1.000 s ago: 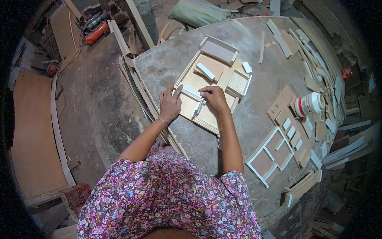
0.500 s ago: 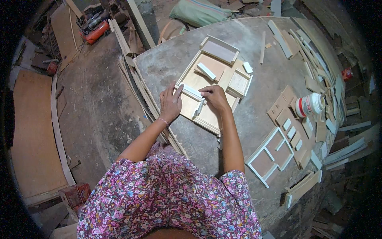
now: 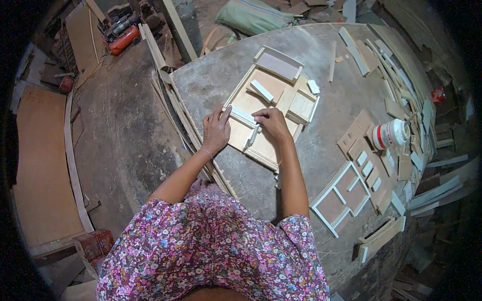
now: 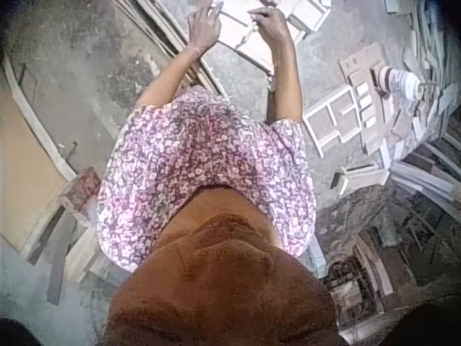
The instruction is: The person assembles small wooden frames by hand on a cluttered workbench. They pick up small rectangular wooden pieces, align them with larger frame structures, and press them together to form a box-like shape. The person handles various wooden components, including slats and panels, arranging them into a specific configuration.
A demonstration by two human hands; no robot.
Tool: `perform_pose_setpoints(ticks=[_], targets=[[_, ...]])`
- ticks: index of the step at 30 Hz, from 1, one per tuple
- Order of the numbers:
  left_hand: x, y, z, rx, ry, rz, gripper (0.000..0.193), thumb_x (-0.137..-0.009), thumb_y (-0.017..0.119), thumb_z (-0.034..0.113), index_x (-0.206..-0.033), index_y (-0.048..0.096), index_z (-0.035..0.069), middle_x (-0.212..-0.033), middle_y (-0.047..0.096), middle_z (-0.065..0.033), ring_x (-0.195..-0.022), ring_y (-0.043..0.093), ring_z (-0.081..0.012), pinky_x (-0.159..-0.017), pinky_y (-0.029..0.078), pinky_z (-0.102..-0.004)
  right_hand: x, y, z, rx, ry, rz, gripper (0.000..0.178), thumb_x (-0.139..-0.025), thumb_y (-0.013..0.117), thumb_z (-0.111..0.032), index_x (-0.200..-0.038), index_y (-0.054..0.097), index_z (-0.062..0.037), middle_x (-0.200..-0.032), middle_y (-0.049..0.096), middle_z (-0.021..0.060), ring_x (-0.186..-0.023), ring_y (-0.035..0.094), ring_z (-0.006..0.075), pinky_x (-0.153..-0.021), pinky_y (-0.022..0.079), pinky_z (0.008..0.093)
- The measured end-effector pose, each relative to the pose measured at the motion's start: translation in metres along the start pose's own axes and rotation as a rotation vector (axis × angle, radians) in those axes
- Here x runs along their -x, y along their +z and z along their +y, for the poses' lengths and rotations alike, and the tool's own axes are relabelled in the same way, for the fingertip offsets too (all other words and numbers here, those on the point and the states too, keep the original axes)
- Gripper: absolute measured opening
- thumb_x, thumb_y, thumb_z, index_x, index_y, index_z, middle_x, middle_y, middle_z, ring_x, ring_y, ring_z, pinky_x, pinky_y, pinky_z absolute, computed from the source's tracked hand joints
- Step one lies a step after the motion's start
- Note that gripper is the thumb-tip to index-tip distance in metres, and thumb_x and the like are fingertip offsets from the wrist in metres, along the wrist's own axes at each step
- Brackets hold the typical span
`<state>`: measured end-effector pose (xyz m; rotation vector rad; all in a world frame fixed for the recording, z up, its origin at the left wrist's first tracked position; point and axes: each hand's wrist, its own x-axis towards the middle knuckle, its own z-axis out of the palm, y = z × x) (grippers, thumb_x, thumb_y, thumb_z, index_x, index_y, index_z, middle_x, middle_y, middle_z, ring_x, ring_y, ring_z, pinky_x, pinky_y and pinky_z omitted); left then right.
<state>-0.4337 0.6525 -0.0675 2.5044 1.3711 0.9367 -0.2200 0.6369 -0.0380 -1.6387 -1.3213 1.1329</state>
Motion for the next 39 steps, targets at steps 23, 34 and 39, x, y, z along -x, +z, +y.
perform_pose_setpoints(ticks=[23, 34, 39], targets=[[0.000, 0.002, -0.001, -0.021, -0.028, -0.026, 0.048, -0.079, 0.054, 0.010, -0.127, 0.050, 0.010, -0.129, 0.044, -0.0142, -0.108, 0.048, -0.0281, -0.093, 0.033, -0.0436, -0.027, -0.005, -0.017, 0.245, 0.074, -0.168, 0.023, -0.064, 0.079, -0.010, -0.078, 0.065, 0.0009, -0.069, 0.063, 0.0042, -0.062, 0.060, 0.0118, -0.057, 0.048, 0.0250], [0.000, 0.002, 0.000, -0.003, -0.033, -0.030, 0.047, -0.079, 0.055, 0.010, -0.126, 0.051, 0.011, -0.129, 0.045, -0.0152, -0.110, 0.048, -0.0290, -0.093, 0.034, -0.0444, -0.017, -0.003, -0.015, 0.263, -0.042, -0.029, 0.037, -0.067, 0.073, -0.018, -0.096, 0.066, 0.0035, -0.085, 0.067, 0.0136, -0.075, 0.064, 0.0195, -0.067, 0.051, 0.0300], [0.001, 0.001, -0.001, 0.014, -0.044, -0.035, 0.045, -0.080, 0.054, 0.009, -0.125, 0.052, 0.011, -0.129, 0.045, -0.0154, -0.111, 0.048, -0.0295, -0.093, 0.034, -0.0446, -0.008, -0.001, -0.031, 0.267, 0.005, -0.113, 0.032, -0.068, 0.072, -0.015, -0.093, 0.066, 0.0040, -0.081, 0.067, 0.0143, -0.073, 0.064, 0.0210, -0.067, 0.051, 0.0319]])
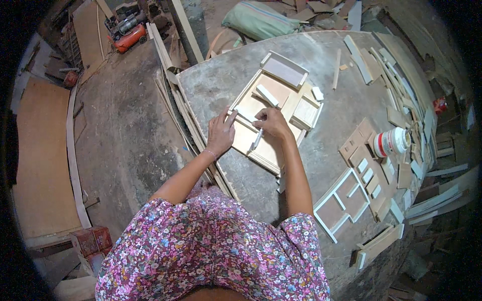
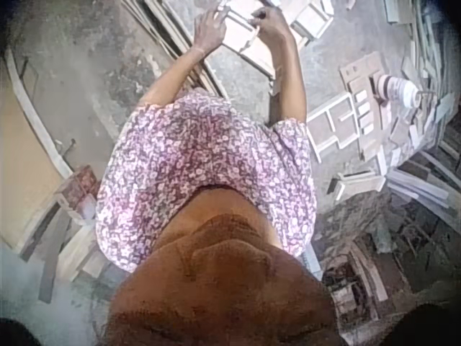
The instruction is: The person assembles small wooden frames by hand on a cluttered workbench. They pick up small rectangular wooden pieces, align them with larger frame structures, and press them together to form a box-like shape. The person handles various wooden components, including slats and panels, arranging them into a specific configuration.
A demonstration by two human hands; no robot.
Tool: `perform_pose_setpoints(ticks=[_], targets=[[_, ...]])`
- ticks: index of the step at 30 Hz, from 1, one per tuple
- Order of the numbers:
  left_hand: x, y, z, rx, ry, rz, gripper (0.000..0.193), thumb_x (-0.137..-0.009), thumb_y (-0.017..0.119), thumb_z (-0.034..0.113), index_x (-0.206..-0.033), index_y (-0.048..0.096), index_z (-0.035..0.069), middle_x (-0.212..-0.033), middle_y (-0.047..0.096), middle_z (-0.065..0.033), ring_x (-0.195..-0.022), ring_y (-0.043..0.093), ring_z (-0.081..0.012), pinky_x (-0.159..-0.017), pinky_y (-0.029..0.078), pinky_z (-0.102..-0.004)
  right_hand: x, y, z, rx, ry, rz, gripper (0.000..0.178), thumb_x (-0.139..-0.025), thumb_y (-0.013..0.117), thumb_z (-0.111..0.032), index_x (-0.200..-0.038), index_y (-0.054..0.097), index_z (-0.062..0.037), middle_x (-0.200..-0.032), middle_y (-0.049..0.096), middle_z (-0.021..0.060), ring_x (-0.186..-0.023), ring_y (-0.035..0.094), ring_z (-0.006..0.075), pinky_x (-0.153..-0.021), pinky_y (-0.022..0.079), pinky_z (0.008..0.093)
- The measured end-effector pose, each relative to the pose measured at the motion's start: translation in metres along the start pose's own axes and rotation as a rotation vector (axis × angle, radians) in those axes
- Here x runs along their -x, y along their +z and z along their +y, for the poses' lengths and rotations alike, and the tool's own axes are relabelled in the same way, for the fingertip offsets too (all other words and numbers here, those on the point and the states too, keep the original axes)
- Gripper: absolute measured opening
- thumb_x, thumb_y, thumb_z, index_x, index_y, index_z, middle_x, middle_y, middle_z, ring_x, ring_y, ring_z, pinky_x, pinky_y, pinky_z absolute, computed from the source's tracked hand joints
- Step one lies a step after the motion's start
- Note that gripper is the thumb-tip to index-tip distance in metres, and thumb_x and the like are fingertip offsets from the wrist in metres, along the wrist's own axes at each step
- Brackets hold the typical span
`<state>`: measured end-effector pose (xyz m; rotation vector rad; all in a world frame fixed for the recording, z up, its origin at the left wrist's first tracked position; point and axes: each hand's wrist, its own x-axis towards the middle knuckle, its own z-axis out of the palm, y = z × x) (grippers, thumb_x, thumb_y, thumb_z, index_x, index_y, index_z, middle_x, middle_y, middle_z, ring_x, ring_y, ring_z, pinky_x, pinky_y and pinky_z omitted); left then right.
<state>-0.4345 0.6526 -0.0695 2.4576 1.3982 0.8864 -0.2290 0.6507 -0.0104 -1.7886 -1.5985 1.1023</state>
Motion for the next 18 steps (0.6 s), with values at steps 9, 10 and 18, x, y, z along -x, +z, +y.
perform_pose_setpoints(ticks=[9, 10, 18], targets=[[-0.001, 0.000, 0.002, -0.012, 0.019, 0.021, 0.045, -0.080, 0.053, 0.009, -0.125, 0.051, 0.011, -0.128, 0.045, -0.0155, -0.111, 0.048, -0.0284, -0.093, 0.033, -0.0449, 0.005, -0.004, -0.002, 0.112, -0.056, 0.125, 0.026, -0.067, 0.070, -0.015, -0.085, 0.065, 0.0037, -0.077, 0.065, 0.0153, -0.070, 0.063, 0.0227, -0.065, 0.050, 0.0331], [-0.002, 0.001, 0.001, -0.022, 0.018, 0.011, 0.046, -0.080, 0.053, 0.010, -0.127, 0.051, 0.011, -0.129, 0.044, -0.0157, -0.112, 0.048, -0.0278, -0.093, 0.033, -0.0448, 0.008, -0.003, -0.007, 0.072, -0.073, 0.121, 0.026, -0.069, 0.069, -0.016, -0.085, 0.065, 0.0033, -0.076, 0.064, 0.0156, -0.069, 0.063, 0.0230, -0.064, 0.050, 0.0333], [0.000, 0.001, -0.001, -0.021, 0.017, -0.002, 0.049, -0.079, 0.053, 0.010, -0.128, 0.049, 0.010, -0.130, 0.044, -0.0154, -0.109, 0.048, -0.0282, -0.092, 0.034, -0.0433, 0.015, -0.009, -0.015, 0.095, -0.177, 0.329, 0.031, -0.077, 0.067, -0.023, -0.099, 0.066, -0.0005, -0.076, 0.064, 0.0130, -0.067, 0.061, 0.0206, -0.064, 0.048, 0.0332]])
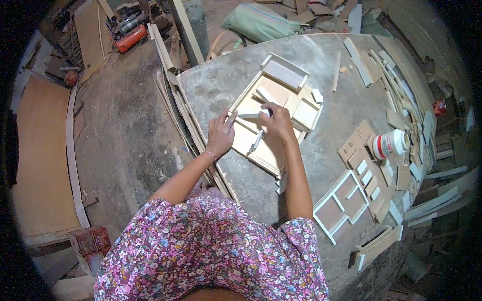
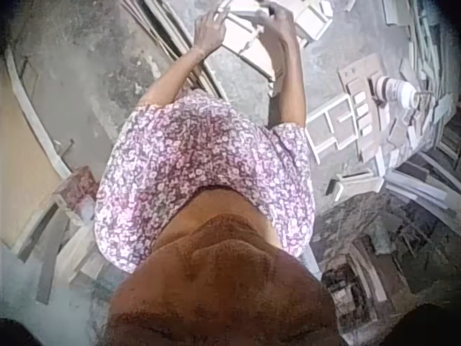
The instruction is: The person assembles small wooden frames by hand on a cluttered workbench. They pick up small rectangular wooden pieces, align them with larger frame structures, and press them together to form a box-like shape. The person handles various wooden components, including slats and panels, arranging them into a specific configuration.
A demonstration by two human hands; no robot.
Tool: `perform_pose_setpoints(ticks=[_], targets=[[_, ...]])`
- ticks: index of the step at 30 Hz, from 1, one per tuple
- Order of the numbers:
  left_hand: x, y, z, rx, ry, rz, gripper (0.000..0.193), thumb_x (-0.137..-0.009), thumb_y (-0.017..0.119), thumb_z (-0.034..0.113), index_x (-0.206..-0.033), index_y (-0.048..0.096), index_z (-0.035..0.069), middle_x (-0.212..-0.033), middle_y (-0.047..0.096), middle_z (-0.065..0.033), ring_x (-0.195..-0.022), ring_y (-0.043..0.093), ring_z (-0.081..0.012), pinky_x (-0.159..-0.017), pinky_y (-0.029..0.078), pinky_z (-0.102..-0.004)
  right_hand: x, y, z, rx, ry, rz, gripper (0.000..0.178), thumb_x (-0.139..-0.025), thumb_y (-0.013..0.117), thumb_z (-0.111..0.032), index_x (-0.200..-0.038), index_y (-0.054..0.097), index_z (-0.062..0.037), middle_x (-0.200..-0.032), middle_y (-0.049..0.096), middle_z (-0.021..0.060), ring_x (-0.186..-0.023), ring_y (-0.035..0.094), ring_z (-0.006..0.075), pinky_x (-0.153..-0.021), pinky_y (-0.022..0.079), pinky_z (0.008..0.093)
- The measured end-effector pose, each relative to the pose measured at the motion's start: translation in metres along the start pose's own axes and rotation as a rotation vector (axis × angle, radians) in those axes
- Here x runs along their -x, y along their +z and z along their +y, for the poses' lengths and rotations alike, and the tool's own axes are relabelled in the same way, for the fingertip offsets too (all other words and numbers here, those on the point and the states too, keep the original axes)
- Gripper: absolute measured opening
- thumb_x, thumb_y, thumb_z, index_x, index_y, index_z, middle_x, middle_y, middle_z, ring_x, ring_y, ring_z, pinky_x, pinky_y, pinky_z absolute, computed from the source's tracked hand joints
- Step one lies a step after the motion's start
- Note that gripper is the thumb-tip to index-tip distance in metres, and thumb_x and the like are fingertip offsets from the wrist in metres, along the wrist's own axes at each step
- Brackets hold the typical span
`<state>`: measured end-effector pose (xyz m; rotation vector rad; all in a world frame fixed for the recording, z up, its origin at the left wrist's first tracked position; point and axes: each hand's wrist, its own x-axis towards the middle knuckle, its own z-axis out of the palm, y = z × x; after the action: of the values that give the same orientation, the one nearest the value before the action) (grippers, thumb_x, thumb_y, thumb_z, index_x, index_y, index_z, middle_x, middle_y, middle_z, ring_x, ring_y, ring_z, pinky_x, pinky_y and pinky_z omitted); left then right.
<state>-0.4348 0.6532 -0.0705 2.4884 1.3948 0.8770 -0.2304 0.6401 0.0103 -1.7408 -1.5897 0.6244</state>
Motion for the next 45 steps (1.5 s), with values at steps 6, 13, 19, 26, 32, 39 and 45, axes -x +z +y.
perform_pose_setpoints(ticks=[6, 13, 19, 26, 32, 39, 45], targets=[[0.000, -0.001, 0.001, -0.020, 0.007, 0.036, 0.051, -0.079, 0.053, 0.010, -0.129, 0.047, 0.008, -0.129, 0.045, -0.0145, -0.112, 0.047, -0.0276, -0.094, 0.033, -0.0424, -0.006, -0.017, -0.028, -0.005, -0.087, 0.113, 0.034, -0.072, 0.074, -0.015, -0.100, 0.063, -0.0001, -0.073, 0.062, 0.0115, -0.068, 0.060, 0.0181, -0.062, 0.048, 0.0308], [-0.002, 0.000, 0.003, 0.048, -0.013, 0.035, 0.058, -0.080, 0.051, 0.012, -0.135, 0.033, 0.003, -0.133, 0.044, -0.0137, -0.120, 0.045, -0.0249, -0.098, 0.030, -0.0425, -0.029, 0.013, -0.016, 0.275, -0.308, -0.048, 0.031, -0.065, 0.073, -0.013, -0.090, 0.064, 0.0041, -0.079, 0.066, 0.0179, -0.073, 0.064, 0.0303, -0.066, 0.049, 0.0376], [0.001, 0.004, -0.003, 0.075, -0.113, -0.072, 0.060, -0.082, 0.051, 0.016, -0.134, 0.031, -0.003, -0.130, 0.045, -0.0194, -0.116, 0.046, -0.0287, -0.099, 0.029, -0.0432, -0.025, 0.020, -0.016, 0.365, -0.123, -0.174, 0.023, -0.069, 0.072, -0.016, -0.082, 0.066, 0.0019, -0.081, 0.065, 0.0208, -0.078, 0.065, 0.0357, -0.070, 0.051, 0.0418], [0.000, 0.004, -0.001, 0.060, -0.045, 0.011, 0.063, -0.081, 0.053, 0.016, -0.135, 0.029, -0.005, -0.129, 0.046, -0.0203, -0.114, 0.047, -0.0283, -0.098, 0.031, -0.0429, -0.021, 0.036, 0.005, 0.487, -0.114, -0.180, 0.021, -0.070, 0.071, -0.019, -0.081, 0.066, -0.0013, -0.083, 0.065, 0.0205, -0.082, 0.064, 0.0346, -0.073, 0.051, 0.0416], [0.000, 0.002, -0.001, 0.045, -0.058, -0.007, 0.063, -0.080, 0.053, 0.015, -0.135, 0.030, -0.005, -0.131, 0.044, -0.0201, -0.115, 0.047, -0.0284, -0.098, 0.031, -0.0432, -0.017, 0.029, -0.002, 0.416, -0.107, -0.209, 0.024, -0.069, 0.071, -0.016, -0.089, 0.069, -0.0052, -0.083, 0.067, 0.0160, -0.083, 0.065, 0.0314, -0.073, 0.051, 0.0405], [-0.001, 0.000, 0.001, 0.077, -0.018, 0.039, 0.061, -0.080, 0.052, 0.010, -0.137, 0.032, 0.002, -0.133, 0.043, -0.0179, -0.115, 0.046, -0.0287, -0.097, 0.031, -0.0437, -0.018, 0.027, 0.000, 0.271, -0.044, -0.253, 0.026, -0.070, 0.070, -0.015, -0.093, 0.069, -0.0033, -0.078, 0.067, 0.0163, -0.072, 0.065, 0.0276, -0.068, 0.051, 0.0363], [-0.001, -0.002, 0.002, 0.009, -0.009, 0.004, 0.051, -0.078, 0.054, 0.009, -0.128, 0.050, 0.014, -0.127, 0.044, -0.0159, -0.109, 0.048, -0.0298, -0.093, 0.034, -0.0440, -0.018, 0.030, -0.004, -0.005, 0.096, -0.289, 0.021, -0.075, 0.067, -0.008, -0.093, 0.068, 0.0020, -0.061, 0.062, 0.0087, -0.052, 0.057, 0.0139, -0.052, 0.047, 0.0299]])
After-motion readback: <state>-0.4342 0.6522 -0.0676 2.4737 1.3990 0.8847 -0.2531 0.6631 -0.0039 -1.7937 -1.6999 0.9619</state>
